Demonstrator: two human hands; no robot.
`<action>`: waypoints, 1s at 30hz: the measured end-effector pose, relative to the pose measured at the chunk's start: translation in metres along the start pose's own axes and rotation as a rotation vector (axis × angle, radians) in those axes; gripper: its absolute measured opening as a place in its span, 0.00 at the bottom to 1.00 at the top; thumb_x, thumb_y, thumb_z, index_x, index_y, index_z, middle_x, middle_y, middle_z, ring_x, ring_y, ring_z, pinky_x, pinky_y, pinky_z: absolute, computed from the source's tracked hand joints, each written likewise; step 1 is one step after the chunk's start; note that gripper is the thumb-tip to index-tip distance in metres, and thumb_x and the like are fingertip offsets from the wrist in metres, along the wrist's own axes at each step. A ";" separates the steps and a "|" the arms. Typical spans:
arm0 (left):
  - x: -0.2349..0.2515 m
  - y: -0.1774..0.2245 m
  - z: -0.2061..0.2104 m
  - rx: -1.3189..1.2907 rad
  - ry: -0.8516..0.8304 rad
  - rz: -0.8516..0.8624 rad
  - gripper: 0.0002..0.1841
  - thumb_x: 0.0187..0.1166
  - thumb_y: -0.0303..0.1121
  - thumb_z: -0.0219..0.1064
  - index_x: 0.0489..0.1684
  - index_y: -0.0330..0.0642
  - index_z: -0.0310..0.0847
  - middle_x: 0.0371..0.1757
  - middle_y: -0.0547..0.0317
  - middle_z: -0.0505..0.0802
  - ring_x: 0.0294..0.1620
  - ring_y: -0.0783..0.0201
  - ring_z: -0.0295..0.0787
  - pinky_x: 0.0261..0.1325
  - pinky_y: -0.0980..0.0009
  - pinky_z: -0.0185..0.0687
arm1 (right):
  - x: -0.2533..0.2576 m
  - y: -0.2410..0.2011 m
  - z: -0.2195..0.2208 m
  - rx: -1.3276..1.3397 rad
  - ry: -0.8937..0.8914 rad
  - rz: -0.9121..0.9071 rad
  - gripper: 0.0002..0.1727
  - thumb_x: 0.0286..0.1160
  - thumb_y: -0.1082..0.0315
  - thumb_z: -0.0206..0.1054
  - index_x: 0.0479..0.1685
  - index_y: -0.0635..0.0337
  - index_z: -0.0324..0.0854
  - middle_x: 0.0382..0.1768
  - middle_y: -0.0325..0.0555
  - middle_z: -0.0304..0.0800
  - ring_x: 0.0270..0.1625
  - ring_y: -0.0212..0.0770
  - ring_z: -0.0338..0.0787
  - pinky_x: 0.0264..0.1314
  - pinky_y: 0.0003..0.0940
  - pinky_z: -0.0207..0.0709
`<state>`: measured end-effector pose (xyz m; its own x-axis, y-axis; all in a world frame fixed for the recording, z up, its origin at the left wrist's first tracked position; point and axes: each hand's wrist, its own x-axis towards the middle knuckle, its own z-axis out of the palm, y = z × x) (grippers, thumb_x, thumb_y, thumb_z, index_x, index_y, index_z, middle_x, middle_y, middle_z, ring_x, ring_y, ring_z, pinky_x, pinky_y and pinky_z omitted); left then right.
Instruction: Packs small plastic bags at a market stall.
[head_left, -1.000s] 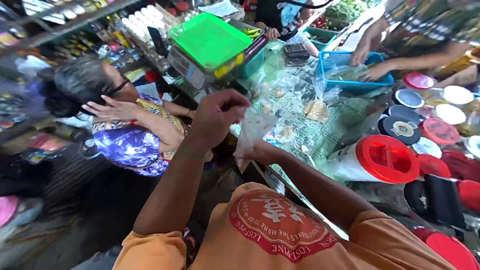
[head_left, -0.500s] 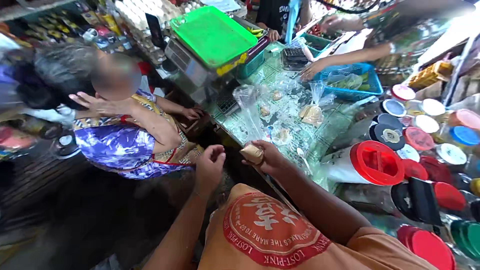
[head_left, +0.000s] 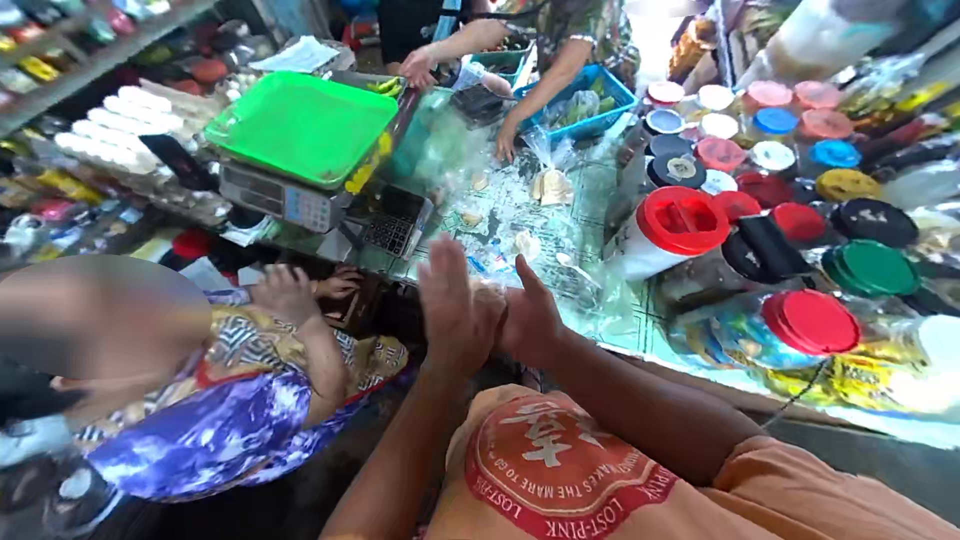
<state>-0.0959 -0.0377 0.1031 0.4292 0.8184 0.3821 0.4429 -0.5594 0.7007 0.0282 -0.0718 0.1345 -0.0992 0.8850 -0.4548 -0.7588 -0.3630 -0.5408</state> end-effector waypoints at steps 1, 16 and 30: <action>0.002 -0.009 0.010 -0.028 -0.010 -0.012 0.39 0.90 0.61 0.43 0.91 0.41 0.60 0.93 0.44 0.62 0.95 0.45 0.49 0.93 0.35 0.37 | -0.001 0.003 -0.002 -0.033 -0.007 -0.008 0.50 0.83 0.25 0.30 0.70 0.62 0.75 0.56 0.52 0.90 0.60 0.43 0.89 0.65 0.46 0.83; 0.006 0.007 0.017 0.142 0.143 0.138 0.45 0.85 0.69 0.45 0.93 0.43 0.57 0.92 0.41 0.65 0.93 0.44 0.56 0.92 0.38 0.49 | 0.021 -0.048 -0.032 0.034 -0.130 0.157 0.59 0.72 0.17 0.25 0.72 0.63 0.74 0.59 0.57 0.89 0.60 0.49 0.90 0.62 0.50 0.85; 0.015 0.015 0.033 0.236 0.200 -0.115 0.48 0.85 0.71 0.33 0.89 0.40 0.64 0.92 0.43 0.65 0.95 0.45 0.52 0.94 0.40 0.42 | 0.051 -0.079 -0.031 -0.005 -0.255 0.359 0.57 0.74 0.18 0.32 0.75 0.63 0.71 0.61 0.58 0.88 0.62 0.49 0.90 0.65 0.51 0.84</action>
<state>-0.0569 -0.0376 0.0993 0.2127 0.8745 0.4359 0.6597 -0.4576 0.5962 0.1032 -0.0074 0.1317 -0.5123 0.7461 -0.4253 -0.6441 -0.6613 -0.3845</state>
